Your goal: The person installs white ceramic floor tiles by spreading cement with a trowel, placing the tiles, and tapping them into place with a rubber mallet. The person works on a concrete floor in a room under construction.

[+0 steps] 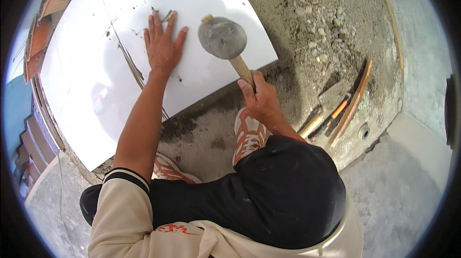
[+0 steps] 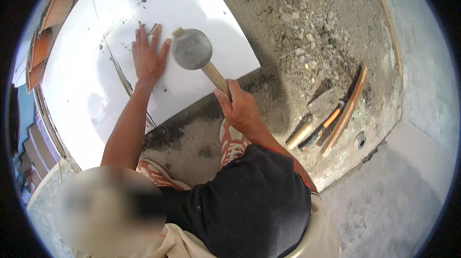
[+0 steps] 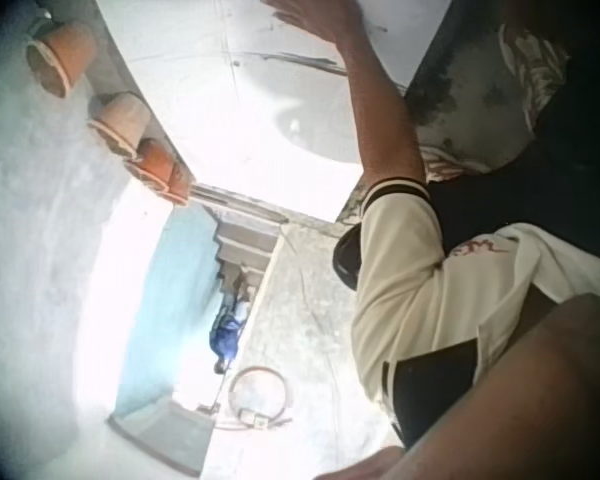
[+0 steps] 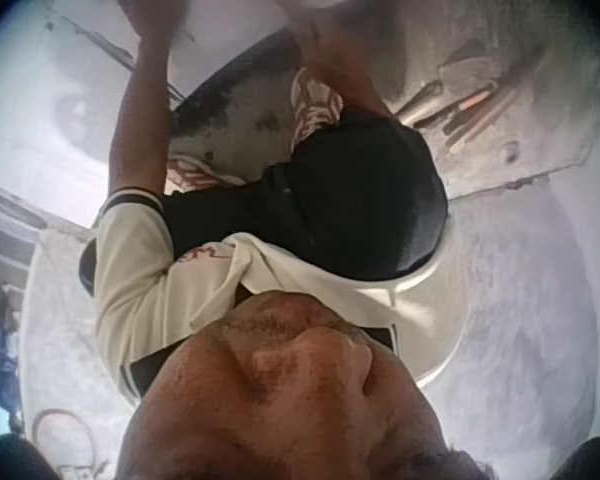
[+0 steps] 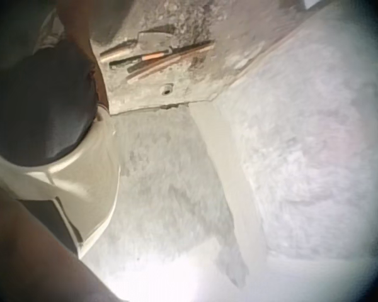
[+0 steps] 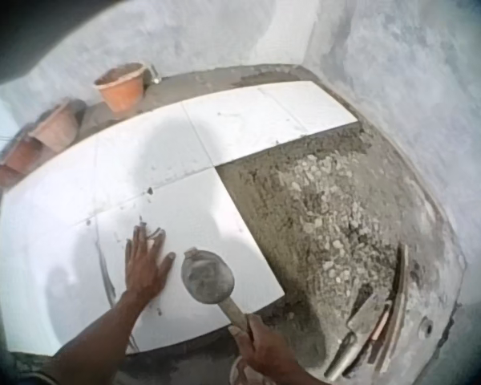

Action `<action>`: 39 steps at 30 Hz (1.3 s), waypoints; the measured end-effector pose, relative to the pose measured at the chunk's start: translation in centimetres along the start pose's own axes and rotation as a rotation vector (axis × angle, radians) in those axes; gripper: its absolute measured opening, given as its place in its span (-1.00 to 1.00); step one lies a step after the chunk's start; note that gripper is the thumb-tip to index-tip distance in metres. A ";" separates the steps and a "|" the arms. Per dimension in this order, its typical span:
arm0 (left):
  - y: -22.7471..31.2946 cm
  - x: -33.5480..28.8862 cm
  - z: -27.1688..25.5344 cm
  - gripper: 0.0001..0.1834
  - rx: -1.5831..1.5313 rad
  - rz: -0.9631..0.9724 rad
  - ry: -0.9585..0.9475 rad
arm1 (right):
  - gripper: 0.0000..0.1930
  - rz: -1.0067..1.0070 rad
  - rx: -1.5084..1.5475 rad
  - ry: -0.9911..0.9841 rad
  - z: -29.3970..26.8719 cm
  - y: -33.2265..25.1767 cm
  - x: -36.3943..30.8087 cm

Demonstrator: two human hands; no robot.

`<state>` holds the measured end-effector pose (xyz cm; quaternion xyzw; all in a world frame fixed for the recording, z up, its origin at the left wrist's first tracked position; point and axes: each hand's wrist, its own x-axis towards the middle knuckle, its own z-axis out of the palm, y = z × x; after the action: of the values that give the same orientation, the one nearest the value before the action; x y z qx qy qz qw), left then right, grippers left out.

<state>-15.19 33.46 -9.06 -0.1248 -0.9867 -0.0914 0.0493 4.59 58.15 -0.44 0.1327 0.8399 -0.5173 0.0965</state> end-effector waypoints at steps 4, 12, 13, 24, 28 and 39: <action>0.3 -0.1 -0.5 -0.30 0.015 -0.001 -0.025 | -0.61 0.024 -0.043 0.014 1.4 1.4 0.8; 0.3 -0.4 0.1 -0.27 -0.005 0.025 -0.001 | -0.56 -0.011 0.119 -0.097 0.6 1.1 -4.6; 0.3 -0.6 0.4 -0.26 0.005 0.027 0.015 | -0.56 -0.031 0.141 -0.095 0.6 1.2 -4.8; 10.8 -5.4 0.0 -0.03 -0.071 0.536 -0.235 | -0.60 -0.074 0.223 -0.052 -0.3 1.2 -4.0; 7.1 -0.5 -0.1 -0.18 -0.283 0.194 -0.109 | -0.61 -0.018 0.151 0.016 -0.7 2.0 -2.2; 1.9 9.5 0.7 -0.14 -0.064 -0.103 -0.057 | -0.57 0.198 0.002 -0.045 -1.1 2.5 5.3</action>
<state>-23.91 37.65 -8.25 -0.0777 -0.9894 -0.1217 0.0124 0.33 60.84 -3.62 0.2037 0.8197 -0.5089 0.1660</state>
